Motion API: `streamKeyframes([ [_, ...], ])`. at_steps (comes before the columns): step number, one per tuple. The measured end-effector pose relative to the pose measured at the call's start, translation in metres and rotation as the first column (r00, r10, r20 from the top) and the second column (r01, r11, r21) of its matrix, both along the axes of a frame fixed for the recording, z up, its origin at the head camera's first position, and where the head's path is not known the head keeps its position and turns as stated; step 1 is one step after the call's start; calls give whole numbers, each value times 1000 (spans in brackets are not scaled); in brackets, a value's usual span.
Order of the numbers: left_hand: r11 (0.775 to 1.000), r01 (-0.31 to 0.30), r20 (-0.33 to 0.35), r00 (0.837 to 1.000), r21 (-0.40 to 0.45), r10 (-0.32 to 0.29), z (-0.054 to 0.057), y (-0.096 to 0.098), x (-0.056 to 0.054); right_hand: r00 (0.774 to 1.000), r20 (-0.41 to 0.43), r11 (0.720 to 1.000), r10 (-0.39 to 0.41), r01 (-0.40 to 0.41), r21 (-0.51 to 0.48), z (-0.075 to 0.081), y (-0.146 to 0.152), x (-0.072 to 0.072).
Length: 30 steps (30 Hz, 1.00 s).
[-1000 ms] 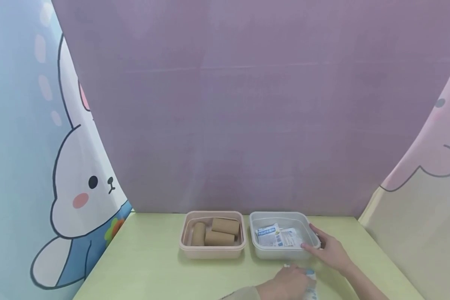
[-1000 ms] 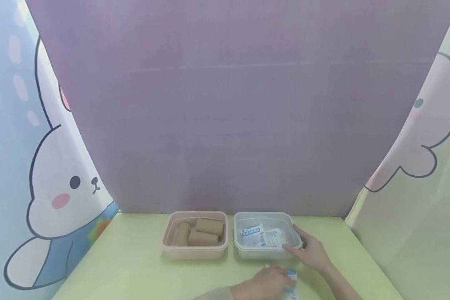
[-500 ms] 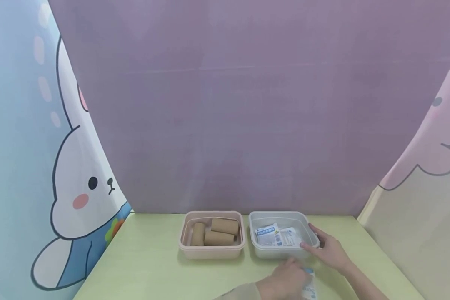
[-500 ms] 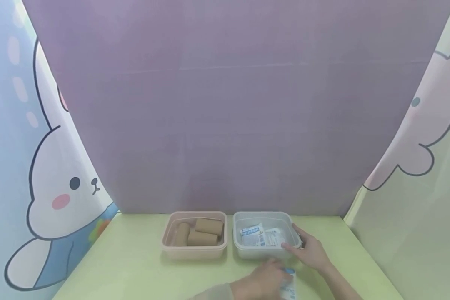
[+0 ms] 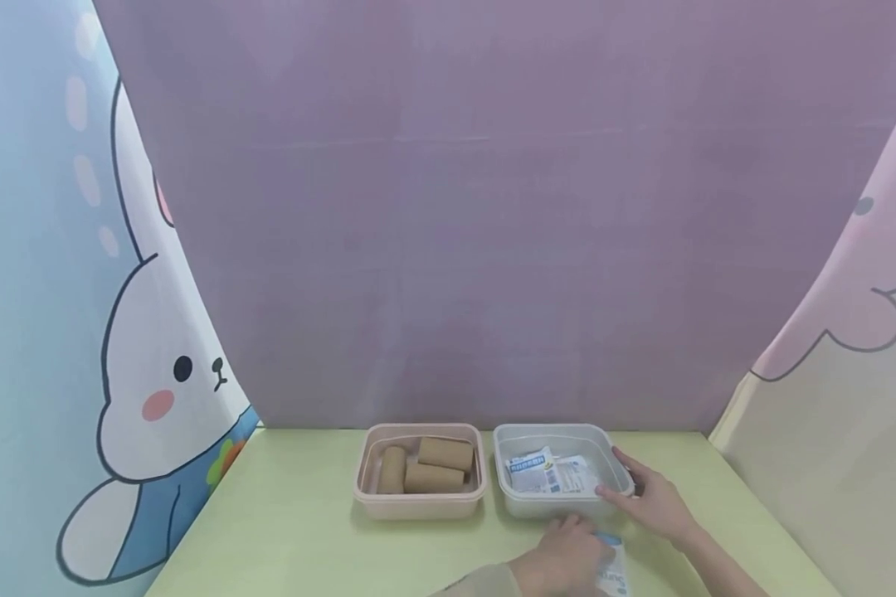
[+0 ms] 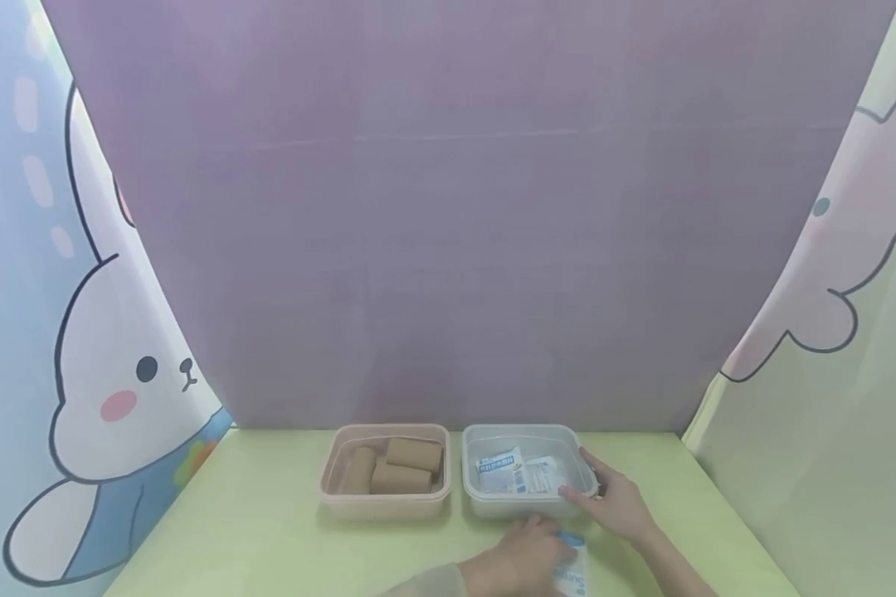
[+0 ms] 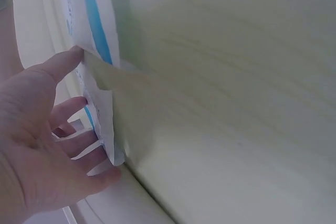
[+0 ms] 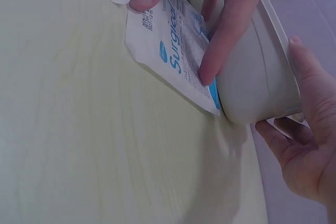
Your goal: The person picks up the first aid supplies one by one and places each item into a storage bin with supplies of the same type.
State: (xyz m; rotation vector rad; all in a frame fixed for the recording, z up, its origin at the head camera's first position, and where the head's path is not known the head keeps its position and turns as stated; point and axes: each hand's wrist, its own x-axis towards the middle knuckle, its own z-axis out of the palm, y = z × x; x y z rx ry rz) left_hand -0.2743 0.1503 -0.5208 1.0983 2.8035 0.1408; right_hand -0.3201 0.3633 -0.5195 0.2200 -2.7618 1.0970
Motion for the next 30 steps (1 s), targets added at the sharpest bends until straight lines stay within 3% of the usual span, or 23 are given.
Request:
streamKeyframes([
  [7,999,43,-33,999,7,-42,-3,-1,-2,1000,-20,1000,-7,7,-2,-1,-1,1],
  [15,999,47,-42,998,12,-47,-2,-1,-3,999,-35,1000,-3,2,-11,0,-2,1],
  [22,996,88,-106,991,4,-87,-4,0,-3,999,-31,1000,-6,6,-6,-1,-2,1],
  [30,995,83,-121,990,47,-76,-7,-3,-4,1000,-22,1000,-6,5,-10,-2,-1,0],
])
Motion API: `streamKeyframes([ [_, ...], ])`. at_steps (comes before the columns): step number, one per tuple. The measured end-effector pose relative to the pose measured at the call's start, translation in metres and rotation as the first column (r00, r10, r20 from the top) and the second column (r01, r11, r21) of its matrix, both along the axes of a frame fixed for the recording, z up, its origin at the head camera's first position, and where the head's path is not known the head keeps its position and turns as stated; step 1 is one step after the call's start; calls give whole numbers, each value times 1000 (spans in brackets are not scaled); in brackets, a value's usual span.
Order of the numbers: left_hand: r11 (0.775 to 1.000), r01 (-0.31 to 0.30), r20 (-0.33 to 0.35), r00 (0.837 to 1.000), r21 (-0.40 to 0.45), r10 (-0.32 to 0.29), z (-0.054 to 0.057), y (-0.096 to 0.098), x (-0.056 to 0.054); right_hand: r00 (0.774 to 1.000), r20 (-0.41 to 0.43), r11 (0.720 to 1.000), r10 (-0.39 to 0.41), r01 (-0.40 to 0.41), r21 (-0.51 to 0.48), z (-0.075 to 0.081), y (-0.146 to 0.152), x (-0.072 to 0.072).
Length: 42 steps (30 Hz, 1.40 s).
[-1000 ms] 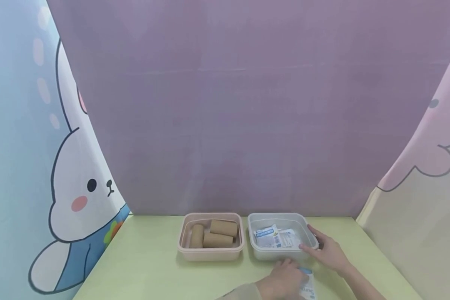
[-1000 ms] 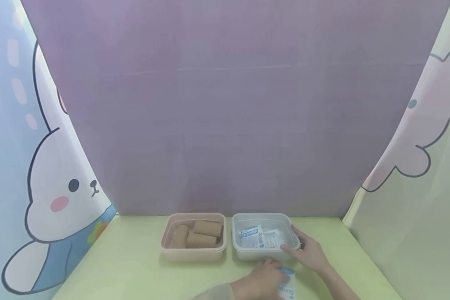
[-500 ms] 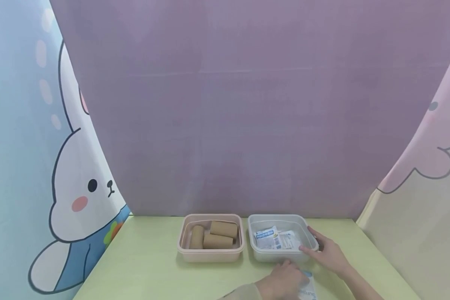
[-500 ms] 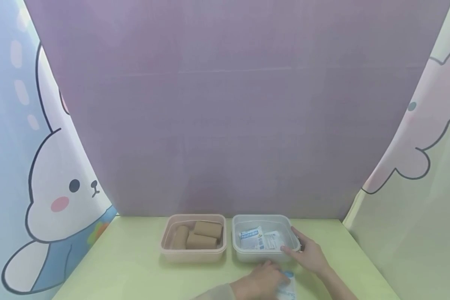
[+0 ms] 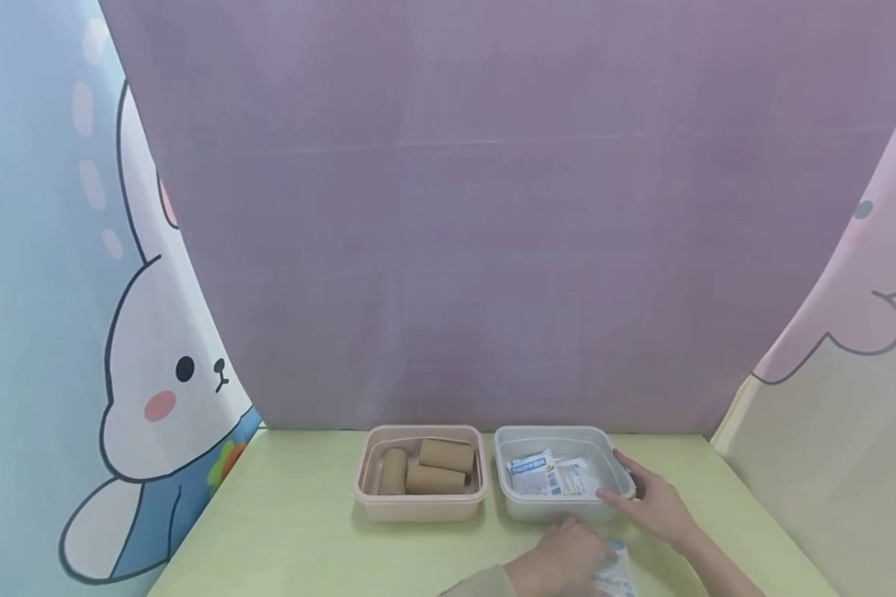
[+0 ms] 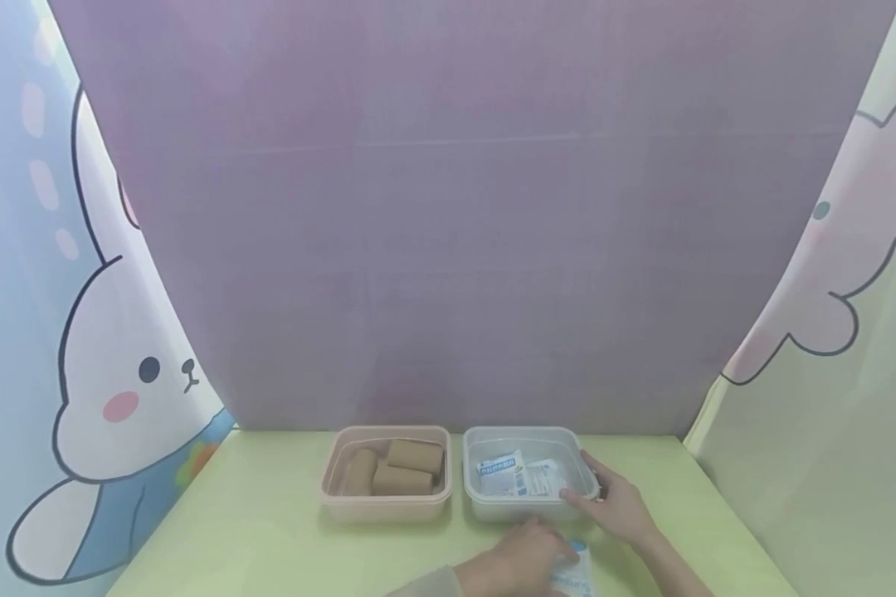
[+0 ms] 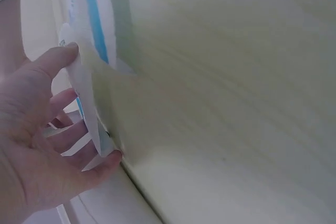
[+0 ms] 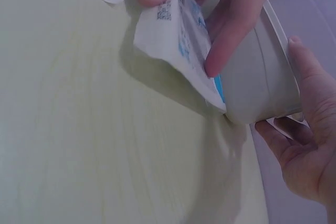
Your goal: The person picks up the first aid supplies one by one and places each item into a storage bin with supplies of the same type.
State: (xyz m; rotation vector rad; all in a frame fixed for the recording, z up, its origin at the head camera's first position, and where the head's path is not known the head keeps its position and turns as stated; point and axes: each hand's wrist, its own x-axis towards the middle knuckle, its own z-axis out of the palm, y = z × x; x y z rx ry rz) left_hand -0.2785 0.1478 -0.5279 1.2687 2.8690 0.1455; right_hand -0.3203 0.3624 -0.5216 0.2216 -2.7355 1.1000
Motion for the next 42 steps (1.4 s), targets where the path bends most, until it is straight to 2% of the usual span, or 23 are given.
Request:
streamKeyframes([
  [7,999,-30,11,999,19,30,7,-6,3,1000,-15,1000,3,-3,-7,0,-2,0],
  [13,990,-38,-19,999,133,41,12,-12,3,999,-30,1000,-12,12,13,-1,-1,0],
  [18,984,-25,-71,997,178,38,18,-22,5,1000,-15,1000,-3,3,21,-1,-1,0],
  [22,980,12,-100,995,196,7,22,-34,7,1000,-9,1000,-2,3,30,-2,0,0],
  [28,953,62,-129,991,298,-24,26,-53,8,1000,1,1000,0,0,27,-1,1,0],
  [33,935,41,-83,996,353,-13,28,-67,10,1000,-11,999,-10,11,46,-4,2,-1],
  [38,920,46,-117,993,389,0,30,-80,6,1000,-1,998,-10,10,64,-3,1,0],
  [42,905,27,-113,993,424,23,33,-89,-1,1000,6,997,-15,15,76,1,-1,1],
])
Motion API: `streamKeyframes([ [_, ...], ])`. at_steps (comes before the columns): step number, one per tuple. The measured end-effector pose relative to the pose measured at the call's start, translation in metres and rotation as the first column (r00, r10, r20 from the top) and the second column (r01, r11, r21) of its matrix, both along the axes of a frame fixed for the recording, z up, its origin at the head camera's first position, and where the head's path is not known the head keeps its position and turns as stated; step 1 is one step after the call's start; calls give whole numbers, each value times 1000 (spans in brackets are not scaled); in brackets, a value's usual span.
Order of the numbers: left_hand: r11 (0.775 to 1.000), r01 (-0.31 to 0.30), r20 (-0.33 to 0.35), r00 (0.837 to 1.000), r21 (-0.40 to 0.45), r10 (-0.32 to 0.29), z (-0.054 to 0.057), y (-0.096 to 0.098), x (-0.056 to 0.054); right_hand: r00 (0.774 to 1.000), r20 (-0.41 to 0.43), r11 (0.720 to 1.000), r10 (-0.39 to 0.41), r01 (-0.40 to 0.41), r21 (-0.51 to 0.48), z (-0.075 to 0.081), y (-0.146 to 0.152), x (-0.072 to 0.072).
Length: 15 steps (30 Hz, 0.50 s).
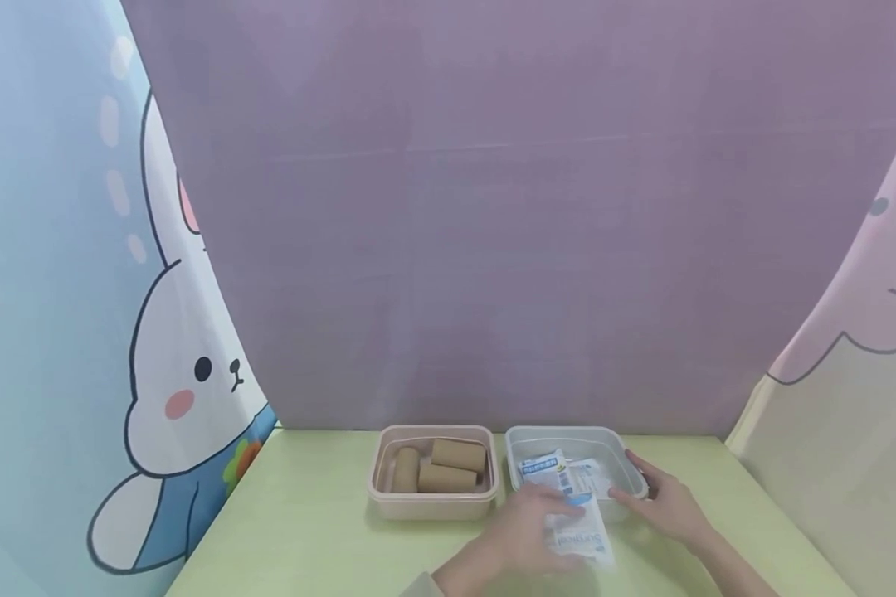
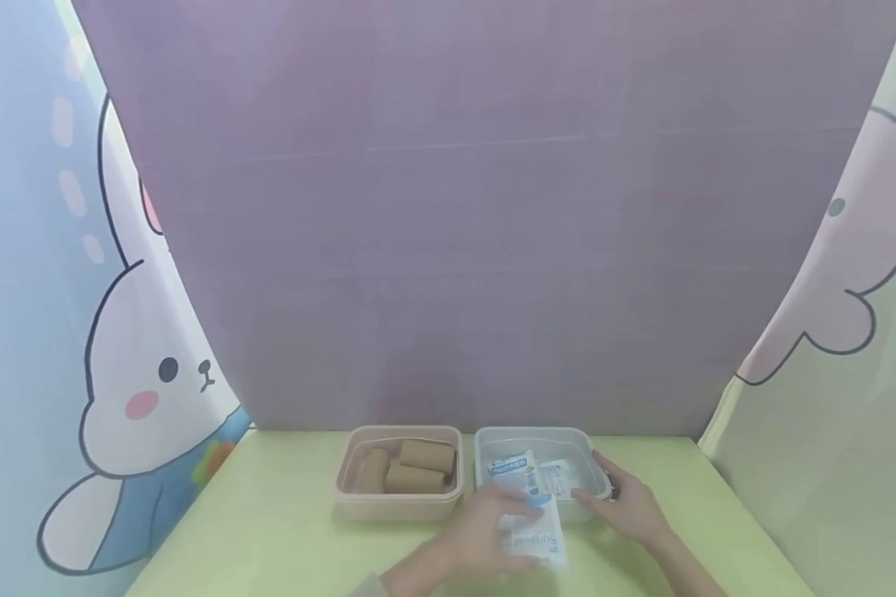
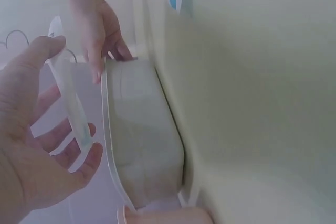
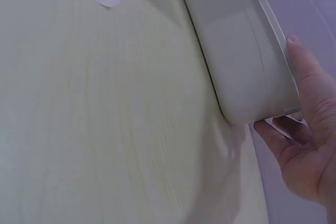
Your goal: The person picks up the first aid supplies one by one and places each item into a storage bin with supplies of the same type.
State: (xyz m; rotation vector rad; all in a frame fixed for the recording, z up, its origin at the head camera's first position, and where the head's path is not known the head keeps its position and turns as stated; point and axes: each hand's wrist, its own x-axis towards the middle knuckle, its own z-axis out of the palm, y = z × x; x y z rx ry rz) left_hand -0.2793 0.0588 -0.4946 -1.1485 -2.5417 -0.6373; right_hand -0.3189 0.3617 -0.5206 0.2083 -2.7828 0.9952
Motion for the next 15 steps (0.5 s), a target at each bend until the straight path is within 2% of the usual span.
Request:
streamKeyframes([
  [7,996,-57,51,997,63,54,8,-8,-12,1000,-18,1000,5,-5,-11,0,-1,0],
  [12,992,-122,42,992,41,121,20,-6,-24,1000,-20,1000,3,-3,-18,-1,0,0],
  [15,992,-129,22,991,10,128,27,-2,-31,1000,-15,1000,5,-6,-23,-1,1,0],
])
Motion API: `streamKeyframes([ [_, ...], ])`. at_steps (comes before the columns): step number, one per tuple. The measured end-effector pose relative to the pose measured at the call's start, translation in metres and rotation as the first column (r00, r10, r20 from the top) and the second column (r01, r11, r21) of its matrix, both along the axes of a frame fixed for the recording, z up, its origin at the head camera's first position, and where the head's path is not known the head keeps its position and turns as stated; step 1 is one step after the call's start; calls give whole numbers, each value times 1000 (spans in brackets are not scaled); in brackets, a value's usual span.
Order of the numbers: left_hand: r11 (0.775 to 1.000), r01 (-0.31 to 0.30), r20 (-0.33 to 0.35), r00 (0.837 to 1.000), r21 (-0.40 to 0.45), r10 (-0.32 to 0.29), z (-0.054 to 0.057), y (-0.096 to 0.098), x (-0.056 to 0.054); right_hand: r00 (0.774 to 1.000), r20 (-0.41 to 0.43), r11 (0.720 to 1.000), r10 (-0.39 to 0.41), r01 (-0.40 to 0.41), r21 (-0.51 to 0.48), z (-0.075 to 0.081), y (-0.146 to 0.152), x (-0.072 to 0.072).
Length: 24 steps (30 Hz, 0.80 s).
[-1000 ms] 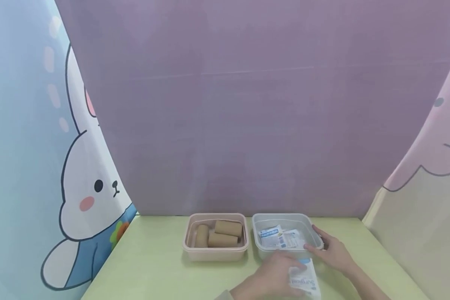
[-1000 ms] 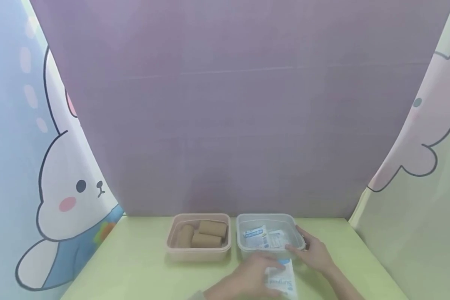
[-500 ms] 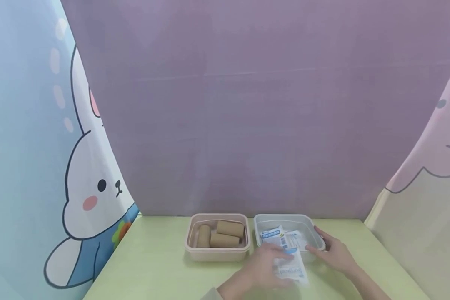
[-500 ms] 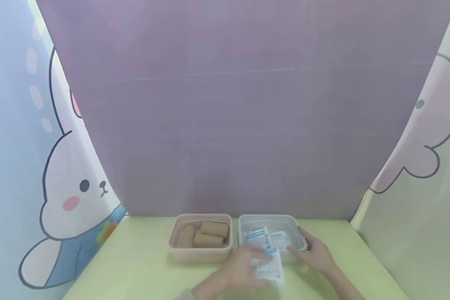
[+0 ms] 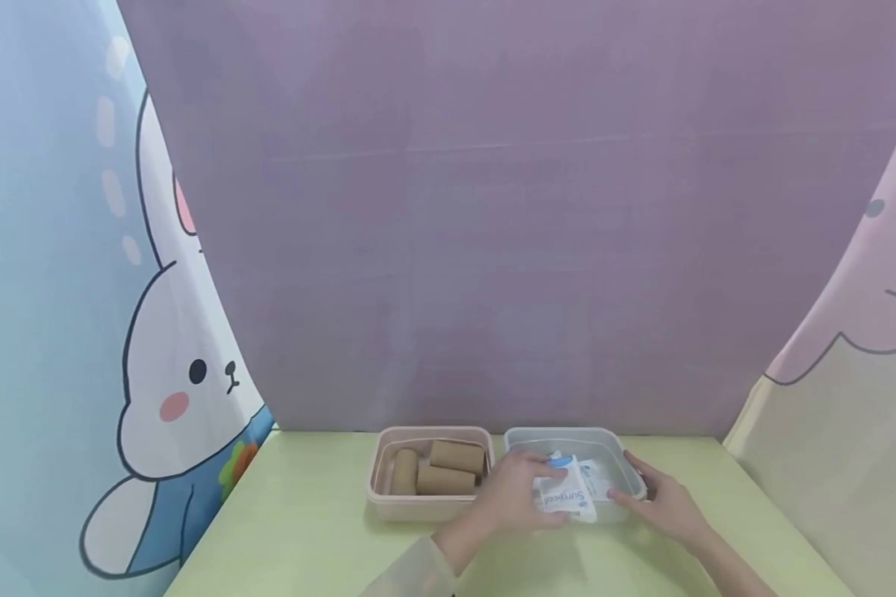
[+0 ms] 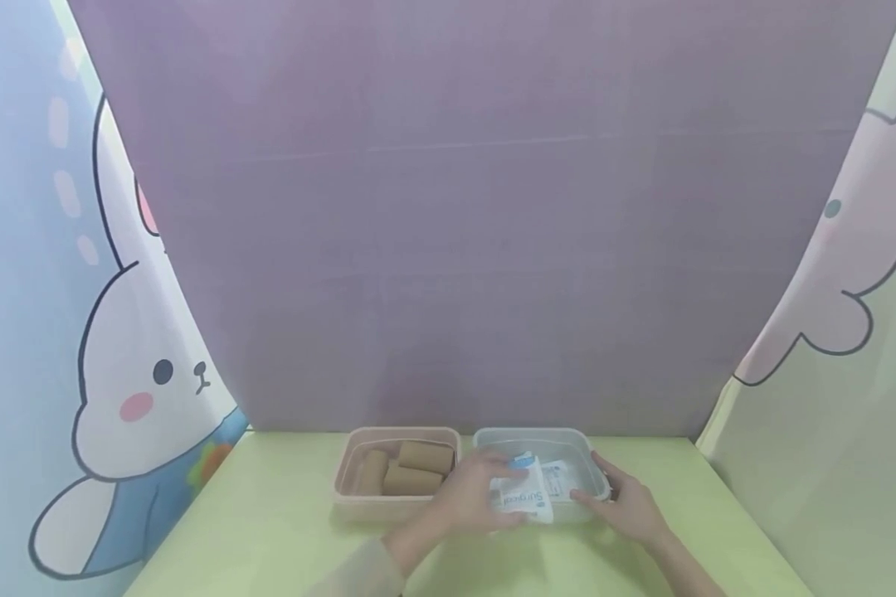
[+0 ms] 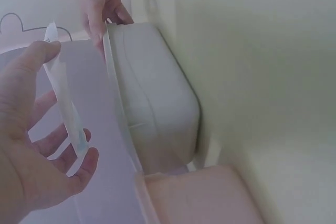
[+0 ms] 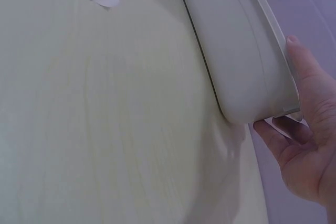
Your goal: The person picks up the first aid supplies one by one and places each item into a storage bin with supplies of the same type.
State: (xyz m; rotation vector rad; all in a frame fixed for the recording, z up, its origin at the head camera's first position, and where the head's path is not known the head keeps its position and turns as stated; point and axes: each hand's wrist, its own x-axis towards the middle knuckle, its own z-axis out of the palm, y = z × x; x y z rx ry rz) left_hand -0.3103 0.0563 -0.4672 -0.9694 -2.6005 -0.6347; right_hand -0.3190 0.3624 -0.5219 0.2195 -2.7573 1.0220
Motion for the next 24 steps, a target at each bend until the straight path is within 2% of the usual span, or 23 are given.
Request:
streamKeyframes([
  [4,999,6,3,1000,-37,-6,5,7,-8,1000,-3,1000,1,-1,7,0,0,0],
  [10,994,-23,-32,999,-106,20,9,19,-16,1000,1,1000,5,-5,3,1,-1,0],
  [17,986,-89,31,995,-143,94,11,31,-23,999,31,1000,13,-12,-20,1,0,0],
  [20,977,-123,27,991,-172,129,10,35,-28,999,38,1000,16,-15,-26,1,-1,1],
  [24,973,-132,32,990,-189,141,8,41,-32,999,32,1000,17,-16,-27,2,-1,0],
])
